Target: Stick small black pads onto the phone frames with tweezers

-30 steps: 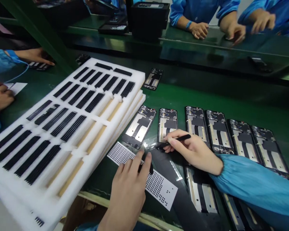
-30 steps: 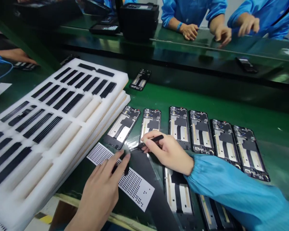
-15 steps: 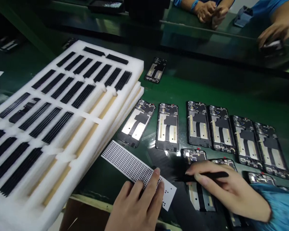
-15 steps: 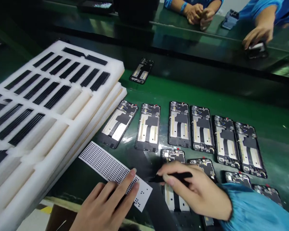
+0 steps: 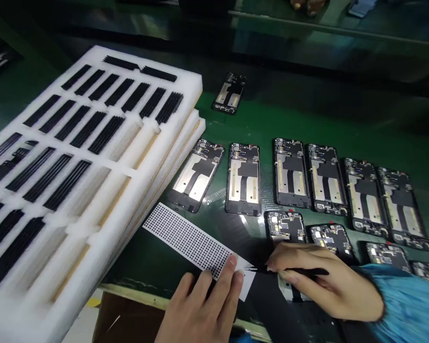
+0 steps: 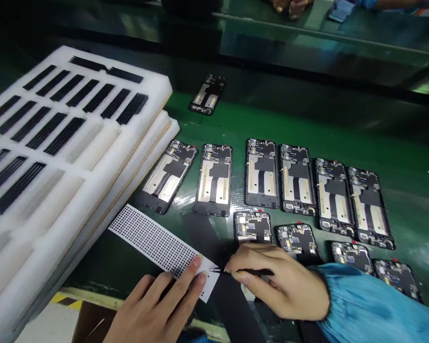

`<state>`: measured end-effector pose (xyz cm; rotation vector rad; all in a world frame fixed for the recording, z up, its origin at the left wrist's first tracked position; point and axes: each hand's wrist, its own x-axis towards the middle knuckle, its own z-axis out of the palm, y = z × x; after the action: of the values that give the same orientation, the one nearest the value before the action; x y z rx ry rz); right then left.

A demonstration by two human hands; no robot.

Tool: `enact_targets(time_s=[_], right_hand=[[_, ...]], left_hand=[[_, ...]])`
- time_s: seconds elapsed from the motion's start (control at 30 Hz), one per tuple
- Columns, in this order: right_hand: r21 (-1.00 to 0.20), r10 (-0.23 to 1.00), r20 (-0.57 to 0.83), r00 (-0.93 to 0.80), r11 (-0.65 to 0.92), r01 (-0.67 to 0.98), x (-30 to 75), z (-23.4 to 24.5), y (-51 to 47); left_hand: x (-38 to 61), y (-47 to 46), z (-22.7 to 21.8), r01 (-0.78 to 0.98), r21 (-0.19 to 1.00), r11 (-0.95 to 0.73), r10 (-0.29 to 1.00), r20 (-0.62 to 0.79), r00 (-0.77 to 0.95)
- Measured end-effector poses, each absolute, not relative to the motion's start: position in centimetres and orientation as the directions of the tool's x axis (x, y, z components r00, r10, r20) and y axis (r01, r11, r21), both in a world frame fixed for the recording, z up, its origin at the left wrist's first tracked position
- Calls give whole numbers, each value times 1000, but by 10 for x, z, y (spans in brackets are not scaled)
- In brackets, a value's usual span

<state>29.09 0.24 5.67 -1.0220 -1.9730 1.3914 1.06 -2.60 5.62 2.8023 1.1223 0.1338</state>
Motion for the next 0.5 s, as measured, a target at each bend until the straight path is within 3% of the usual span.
enact_targets(time_s=[0.5], right_hand=[[-899,690,-9,-724,311,308,278,81,19]], left_hand=[[14,-29,54,678,145,-721,690,62,721]])
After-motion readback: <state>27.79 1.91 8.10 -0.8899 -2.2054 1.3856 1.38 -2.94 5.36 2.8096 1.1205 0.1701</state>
